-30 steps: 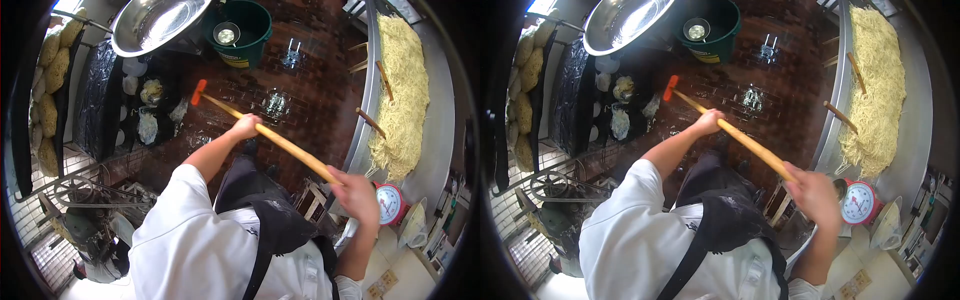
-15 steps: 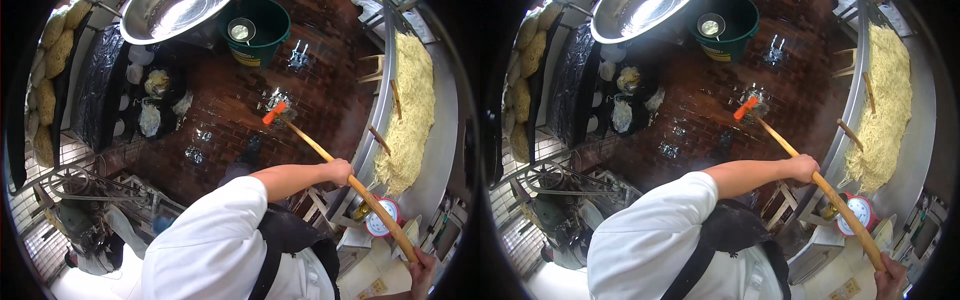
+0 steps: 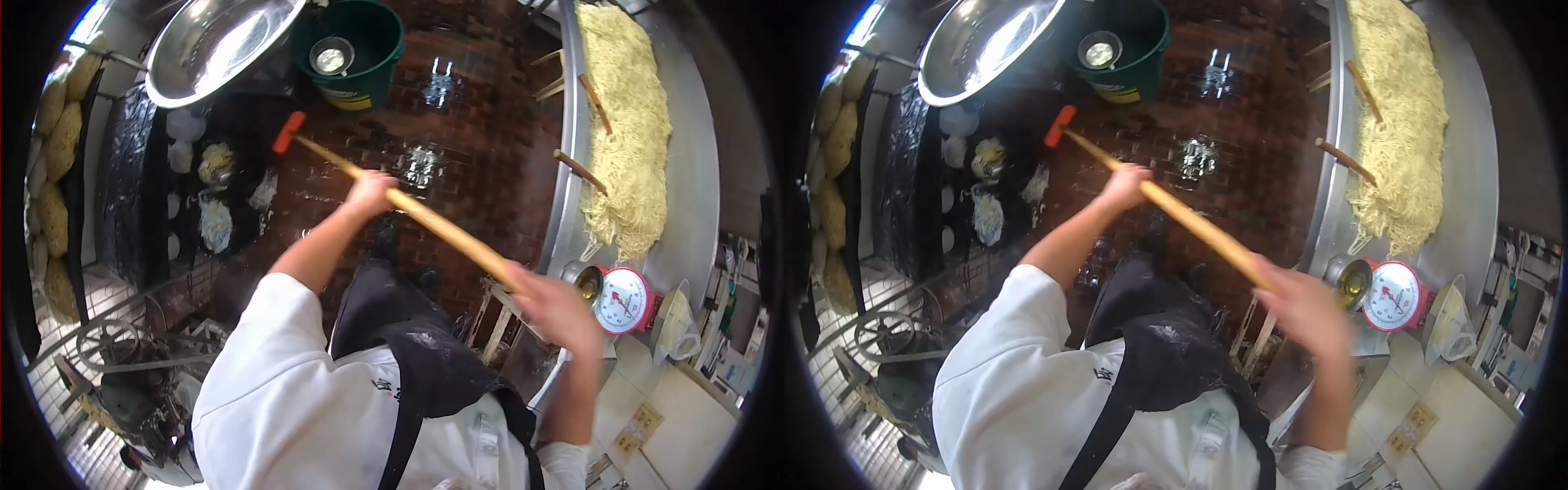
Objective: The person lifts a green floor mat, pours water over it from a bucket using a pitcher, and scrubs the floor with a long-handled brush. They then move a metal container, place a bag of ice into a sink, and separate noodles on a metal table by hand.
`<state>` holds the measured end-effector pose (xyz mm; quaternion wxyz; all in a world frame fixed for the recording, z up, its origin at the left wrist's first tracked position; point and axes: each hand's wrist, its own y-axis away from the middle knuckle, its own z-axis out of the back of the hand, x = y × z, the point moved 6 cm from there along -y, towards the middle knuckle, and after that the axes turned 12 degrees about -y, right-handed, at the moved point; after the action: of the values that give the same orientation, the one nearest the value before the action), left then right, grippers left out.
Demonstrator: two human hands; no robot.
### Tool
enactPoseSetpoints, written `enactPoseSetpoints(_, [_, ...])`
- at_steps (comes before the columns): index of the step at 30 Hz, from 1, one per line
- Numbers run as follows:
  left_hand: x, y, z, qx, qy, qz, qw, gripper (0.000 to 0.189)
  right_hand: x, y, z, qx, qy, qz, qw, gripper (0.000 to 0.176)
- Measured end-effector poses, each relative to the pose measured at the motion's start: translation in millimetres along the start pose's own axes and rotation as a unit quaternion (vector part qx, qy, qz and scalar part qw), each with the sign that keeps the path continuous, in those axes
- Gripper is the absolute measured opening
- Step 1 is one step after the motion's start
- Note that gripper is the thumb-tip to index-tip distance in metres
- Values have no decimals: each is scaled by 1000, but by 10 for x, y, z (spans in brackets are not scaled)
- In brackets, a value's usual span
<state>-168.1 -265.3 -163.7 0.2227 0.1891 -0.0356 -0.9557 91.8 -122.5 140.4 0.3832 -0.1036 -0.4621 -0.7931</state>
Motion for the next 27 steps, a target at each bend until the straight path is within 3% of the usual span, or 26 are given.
enactPoseSetpoints(1, [-450, -24, 192, 34, 42, 17, 998, 25, 39, 309, 302, -7, -75, 5, 997, 46])
enactPoseSetpoints(2, [-870, -6, 370, 18, 89, 10, 996, 25, 174, 646, 614, -81, -25, 73, 994, 44])
enactPoseSetpoints(3, [-1285, 8, 582, 63, 105, 9, 992, 27, 119, 989, 934, -84, -5, 49, 995, 46])
enactPoseSetpoints(5, [-1974, 25, 610, 53, 162, -52, 984, 18, 34, 1670, 1337, -173, 89, 81, 978, 49])
enactPoseSetpoints(7, [-2355, 131, 251, 78, 209, -101, 970, 14, -1, 1843, 1415, -158, 44, 116, 980, 44])
enactPoseSetpoints(10, [-2135, 419, 91, 27, 219, -65, 973, 11, 60, 1804, 1023, -121, 131, 122, 976, 42])
enactPoseSetpoints(11, [-1975, 533, -62, -5, 179, -35, 983, 10, -52, 1764, 858, -134, 41, 136, 981, 42])
enactPoseSetpoints(12, [-1751, 598, -327, -9, 161, -20, 987, 14, -8, 1636, 672, -109, 137, 199, 964, 41])
enactPoseSetpoints(14, [-1255, 822, -483, -115, 137, 38, 983, 11, 223, 1213, 202, -24, 115, 162, 980, 38])
enactPoseSetpoints(15, [-1069, 1012, -309, -123, 137, 76, 980, 11, 145, 1081, -13, -53, 97, 219, 970, 37])
enactPoseSetpoints(16, [-881, 1087, -382, -92, 97, 87, 987, 11, 65, 958, -221, -28, 101, 198, 975, 38])
enactPoseSetpoints(17, [-729, 1193, -454, -146, 48, 102, 983, 10, -45, 829, -463, -25, 95, 217, 971, 39])
enactPoseSetpoints(19, [-574, 1353, -761, -112, -46, 139, 983, 14, -274, 745, -836, 44, 91, 122, 987, 41])
enactPoseSetpoints(20, [-718, 1327, -823, 1, -133, 155, 979, 16, -386, 878, -837, 60, 148, 78, 984, 43])
enactPoseSetpoints(21, [-1012, 1354, -682, -18, -103, 90, 990, 17, -495, 1117, -684, 4, 109, 145, 983, 44])
enactPoseSetpoints(22, [-1328, 1381, -564, -64, -59, 72, 994, 18, -768, 1407, -461, 20, 60, 34, 997, 46])
enactPoseSetpoints(23, [-1763, 1452, -284, -71, 1, 84, 994, 18, -553, 1770, -225, -39, 91, 121, 988, 47])
enactPoseSetpoints(24, [-2118, 1405, -327, -72, 117, 67, 988, 22, -603, 2114, 39, -35, 82, 180, 980, 48])
enactPoseSetpoints(25, [-2545, 1409, -213, -94, 113, 3, 989, 24, -662, 2445, 263, -54, 147, 212, 965, 48])
enactPoseSetpoints(27, [-3135, 1499, -178, -7, 145, -32, 989, 25, -630, 2501, 226, -39, 159, 221, 961, 48])
